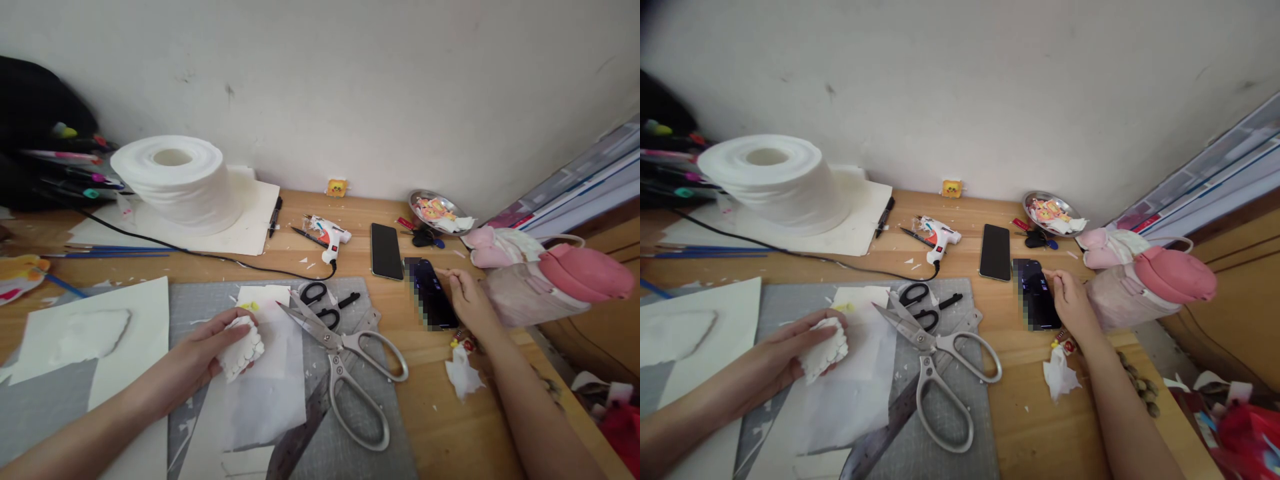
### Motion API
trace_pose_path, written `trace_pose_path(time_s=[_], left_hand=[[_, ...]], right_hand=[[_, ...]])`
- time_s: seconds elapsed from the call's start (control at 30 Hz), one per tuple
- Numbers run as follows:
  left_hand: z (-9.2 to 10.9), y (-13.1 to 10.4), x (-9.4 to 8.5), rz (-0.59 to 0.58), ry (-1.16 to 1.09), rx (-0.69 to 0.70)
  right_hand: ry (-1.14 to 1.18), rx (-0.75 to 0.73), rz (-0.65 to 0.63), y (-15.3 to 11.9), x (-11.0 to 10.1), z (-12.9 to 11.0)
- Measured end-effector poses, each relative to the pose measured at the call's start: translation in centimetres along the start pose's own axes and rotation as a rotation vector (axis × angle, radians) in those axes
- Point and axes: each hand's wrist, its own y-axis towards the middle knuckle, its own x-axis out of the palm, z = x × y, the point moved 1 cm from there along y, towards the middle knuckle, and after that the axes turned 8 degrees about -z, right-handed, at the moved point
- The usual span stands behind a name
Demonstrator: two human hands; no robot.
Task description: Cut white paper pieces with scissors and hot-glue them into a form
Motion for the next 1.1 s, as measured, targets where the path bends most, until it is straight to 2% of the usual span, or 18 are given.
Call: trace_pose_path(time_s=[0.33, 0.57, 0.87, 1.1], left_hand=[[-0.19, 0.06, -0.39, 0.059, 0.099, -0.002], [-0.02, -0.08, -0.16, 0.032, 0.099, 0.012], [0.17, -0.04, -0.06, -0.011, 0.108, 0.036], [0.31, -0.27, -0.07, 0.0, 0.085, 0.074]], right_hand=[[0.0, 0.019, 0.03, -0.12, -0.46, -0.27], [-0.015, 0.055, 0.083, -0.18, -0.39, -0.43], [-0.009, 0.083, 0.05, -0.04, -0.8, -0.8], [-0.016, 0.09, 0.05, 0.03, -0.62, -0.67]])
